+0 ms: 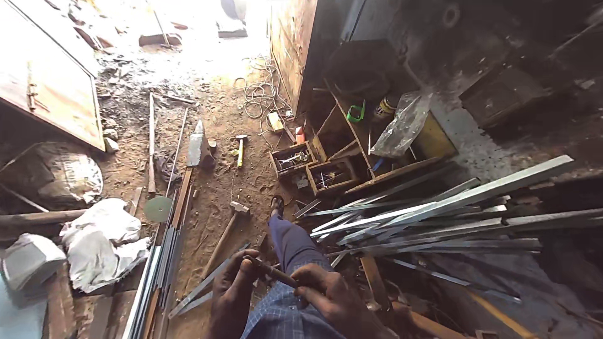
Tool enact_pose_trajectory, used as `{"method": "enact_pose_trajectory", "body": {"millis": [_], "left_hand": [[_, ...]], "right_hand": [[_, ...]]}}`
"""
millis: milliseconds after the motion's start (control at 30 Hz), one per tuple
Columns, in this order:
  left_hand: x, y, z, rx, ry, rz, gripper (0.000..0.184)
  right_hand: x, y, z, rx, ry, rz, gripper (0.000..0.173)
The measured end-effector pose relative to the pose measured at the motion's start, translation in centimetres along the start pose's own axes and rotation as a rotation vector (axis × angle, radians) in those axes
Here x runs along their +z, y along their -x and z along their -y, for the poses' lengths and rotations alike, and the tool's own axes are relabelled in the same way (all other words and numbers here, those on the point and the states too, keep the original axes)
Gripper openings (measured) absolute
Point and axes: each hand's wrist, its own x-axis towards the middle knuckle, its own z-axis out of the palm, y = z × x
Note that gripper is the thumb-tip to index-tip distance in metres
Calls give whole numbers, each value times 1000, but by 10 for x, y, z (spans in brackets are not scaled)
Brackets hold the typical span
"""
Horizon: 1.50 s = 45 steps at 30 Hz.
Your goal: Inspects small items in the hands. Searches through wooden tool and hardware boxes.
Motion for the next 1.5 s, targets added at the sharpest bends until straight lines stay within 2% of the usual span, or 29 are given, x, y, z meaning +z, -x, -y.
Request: {"method": "enact_pose_trajectory", "body": {"millis": [167, 267, 333, 400, 533, 600, 700, 833, 933, 1033, 1100, 1200, 1333, 1500], "left_hand": [[-30, -143, 8, -32, 209, -38, 36], [-40, -245, 16, -54, 186, -103, 37], [-38, -319, 18, -133, 89, -251, 40], [-37, -369, 16, -264, 25, -341, 42], [-28, -460, 23, -374, -19, -358, 28], [-23, -498, 28, -445, -51, -308, 24], [-20, -559, 54, -572, -92, -169, 26], [-24, -642, 124, -735, -200, 55, 33], [-36, -696, 197, -844, -355, 284, 36], [-47, -743, 286, -985, -492, 488, 39], [-60, -770, 350, -1056, -580, 615, 41], [-92, -785, 421, -1159, -736, 758, 41], [-130, -803, 493, -1222, -986, 1020, 45], [-157, -799, 548, -1277, -1248, 1462, 52]], "right_hand": [[-43, -159, -17, -60, -7, 230, 25], [-79, -266, -39, -99, 20, 321, 24], [-112, -333, -45, -39, 91, 224, 24], [-139, -368, -43, 100, 92, 65, 27], [-204, -412, -60, 369, 23, -182, 31], [-230, -424, -73, 487, 7, -283, 30], [-261, -439, -95, 572, -37, -469, 28], [-283, -463, -124, 601, -110, -707, 28], [-281, -481, -146, 604, -163, -886, 27], [-273, -495, -172, 698, -197, -1020, 31], [-270, -514, -202, 791, -252, -1103, 31], [-262, -555, -267, 885, -355, -1209, 31], [-279, -631, -408, 878, -254, -1112, 31], [-305, -744, -587, 963, 88, -641, 40]]}}
